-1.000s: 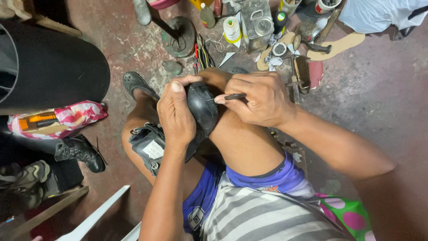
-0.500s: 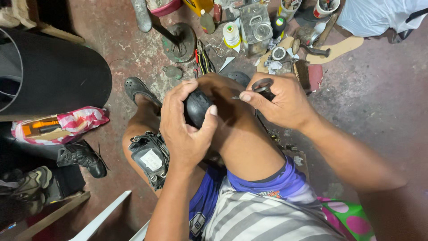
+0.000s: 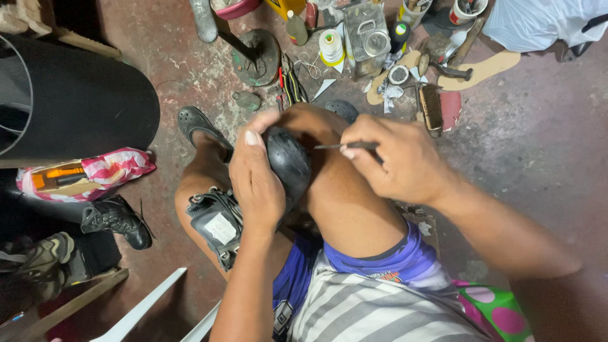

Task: The person picks up a black shoe and uses a pointed tool to work on the sole and heel area. They then wipe the shoe with a white cloth and continue to scrape and clean the sole with the tool.

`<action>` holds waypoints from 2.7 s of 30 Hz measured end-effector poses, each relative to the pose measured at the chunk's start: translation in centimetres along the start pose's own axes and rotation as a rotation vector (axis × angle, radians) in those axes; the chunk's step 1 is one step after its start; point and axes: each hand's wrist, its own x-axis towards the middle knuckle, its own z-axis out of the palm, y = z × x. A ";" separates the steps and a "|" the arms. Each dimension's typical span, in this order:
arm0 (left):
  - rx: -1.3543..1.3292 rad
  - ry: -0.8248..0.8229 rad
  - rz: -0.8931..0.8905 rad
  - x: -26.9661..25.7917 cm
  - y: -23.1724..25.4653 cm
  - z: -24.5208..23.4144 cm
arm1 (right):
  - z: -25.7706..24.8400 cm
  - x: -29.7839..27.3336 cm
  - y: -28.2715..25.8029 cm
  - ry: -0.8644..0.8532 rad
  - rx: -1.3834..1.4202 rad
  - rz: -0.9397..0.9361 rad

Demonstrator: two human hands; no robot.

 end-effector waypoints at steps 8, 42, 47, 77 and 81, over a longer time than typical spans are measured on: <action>0.180 0.146 0.127 -1.9 -0.1 1.9 | 1.4 -1.4 -3.0 0.074 -0.291 -0.188; 0.050 0.153 -0.004 -2.8 0.0 0.6 | 0.7 -2.0 -2.9 -0.152 -0.339 -0.032; 0.158 0.146 -0.038 -2.6 -0.1 1.0 | 1.4 -3.3 -3.4 -0.156 -0.341 -0.100; 0.161 0.260 0.182 -4.7 -1.3 2.0 | 1.5 -2.1 -4.1 -0.104 -0.446 -0.115; 0.231 0.265 0.272 -5.1 -1.6 1.4 | 0.7 -3.1 -4.2 -0.044 -0.367 -0.232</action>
